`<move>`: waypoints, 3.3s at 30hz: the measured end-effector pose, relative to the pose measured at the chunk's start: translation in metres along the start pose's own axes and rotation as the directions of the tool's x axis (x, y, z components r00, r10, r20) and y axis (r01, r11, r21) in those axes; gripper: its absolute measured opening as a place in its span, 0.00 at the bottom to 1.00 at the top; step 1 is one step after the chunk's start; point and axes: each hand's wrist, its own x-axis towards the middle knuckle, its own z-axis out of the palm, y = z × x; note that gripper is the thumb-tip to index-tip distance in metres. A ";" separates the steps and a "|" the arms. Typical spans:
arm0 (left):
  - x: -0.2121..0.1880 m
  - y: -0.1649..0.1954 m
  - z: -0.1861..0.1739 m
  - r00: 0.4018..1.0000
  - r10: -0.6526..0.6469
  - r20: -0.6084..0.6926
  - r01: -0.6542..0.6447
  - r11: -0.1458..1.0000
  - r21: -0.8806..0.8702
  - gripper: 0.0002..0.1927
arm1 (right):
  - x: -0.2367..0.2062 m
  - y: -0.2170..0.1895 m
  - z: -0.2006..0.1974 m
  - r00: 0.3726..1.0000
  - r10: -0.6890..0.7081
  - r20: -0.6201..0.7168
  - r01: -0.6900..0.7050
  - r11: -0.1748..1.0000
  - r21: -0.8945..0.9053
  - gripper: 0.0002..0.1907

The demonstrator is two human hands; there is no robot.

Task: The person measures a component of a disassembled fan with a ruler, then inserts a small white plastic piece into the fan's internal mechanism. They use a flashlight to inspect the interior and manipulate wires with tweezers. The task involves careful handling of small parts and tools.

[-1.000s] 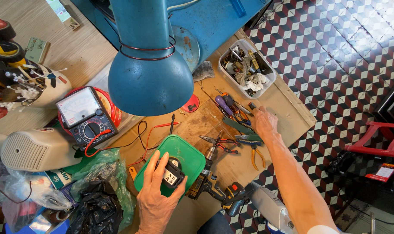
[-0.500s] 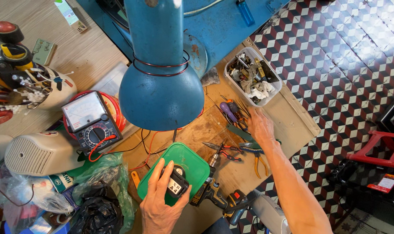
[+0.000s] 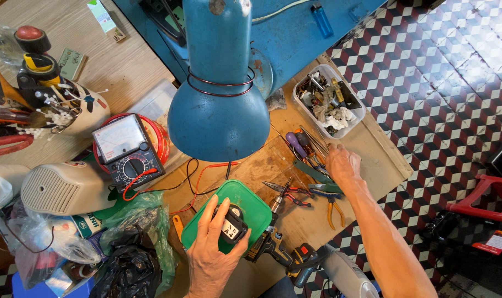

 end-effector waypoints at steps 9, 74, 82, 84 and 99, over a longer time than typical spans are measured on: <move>0.006 0.027 -0.017 0.967 0.232 -0.105 -0.235 0.972 -0.017 0.47 | -0.111 -0.029 -0.062 0.893 0.343 0.290 -0.420 0.407 0.811 0.11; 0.089 -0.029 -0.036 0.755 0.492 0.432 -0.655 0.582 0.482 0.32 | -0.578 -0.102 -0.102 0.713 0.613 0.340 0.160 -0.614 0.773 0.16; 0.017 0.016 -0.012 0.818 0.532 0.220 -0.548 0.836 0.016 0.30 | -0.594 -0.124 -0.077 0.622 0.725 0.297 0.368 -0.605 0.706 0.15; -0.026 0.043 0.004 0.861 0.442 0.254 -0.380 0.889 -0.256 0.29 | -0.596 -0.131 -0.074 0.593 0.741 0.315 0.393 -0.608 0.690 0.14; -0.207 0.160 0.036 0.525 0.847 0.083 -0.668 0.471 -0.577 0.30 | -0.589 -0.127 -0.132 0.357 0.934 0.023 0.531 -0.223 0.817 0.13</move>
